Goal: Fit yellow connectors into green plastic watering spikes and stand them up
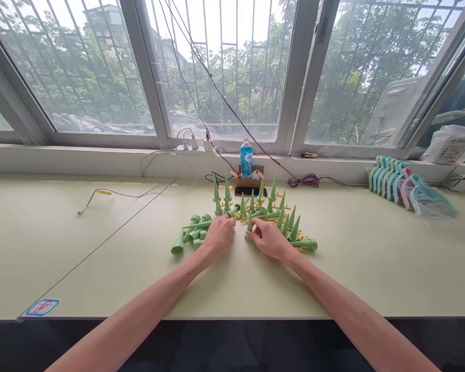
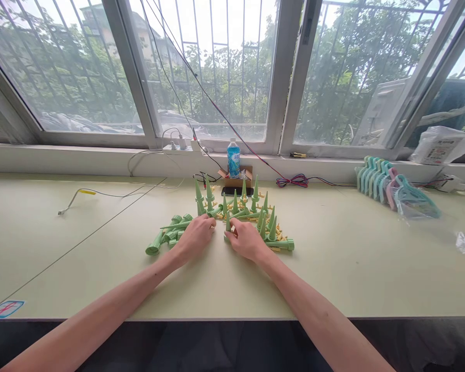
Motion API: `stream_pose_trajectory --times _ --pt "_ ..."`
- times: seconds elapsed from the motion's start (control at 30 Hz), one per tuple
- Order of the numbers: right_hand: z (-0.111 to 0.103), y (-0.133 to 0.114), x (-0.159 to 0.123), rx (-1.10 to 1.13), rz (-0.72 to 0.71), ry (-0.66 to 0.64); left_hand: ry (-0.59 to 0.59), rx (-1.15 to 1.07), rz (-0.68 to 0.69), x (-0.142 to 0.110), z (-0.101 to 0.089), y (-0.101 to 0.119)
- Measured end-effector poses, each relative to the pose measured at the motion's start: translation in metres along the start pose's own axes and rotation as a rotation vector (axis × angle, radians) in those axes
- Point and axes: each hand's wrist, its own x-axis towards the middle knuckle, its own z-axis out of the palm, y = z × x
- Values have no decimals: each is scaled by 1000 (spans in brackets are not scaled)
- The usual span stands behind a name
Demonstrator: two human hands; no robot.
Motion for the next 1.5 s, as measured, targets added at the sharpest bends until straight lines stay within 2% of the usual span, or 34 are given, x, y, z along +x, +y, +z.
stream_pose_trajectory --times 0.7,0.97,1.13,1.5 --pt "0 1 0 -10 -13 -6 0 29 19 -1 4 -3" --pt "-1 0 0 -14 -21 -11 -15 -110 63 -3 4 4" --pt "-1 0 0 -15 -26 -9 -31 -122 86 -4 3 5" --pt "1 2 0 17 -34 35 1 -255 118 -6 2 6"
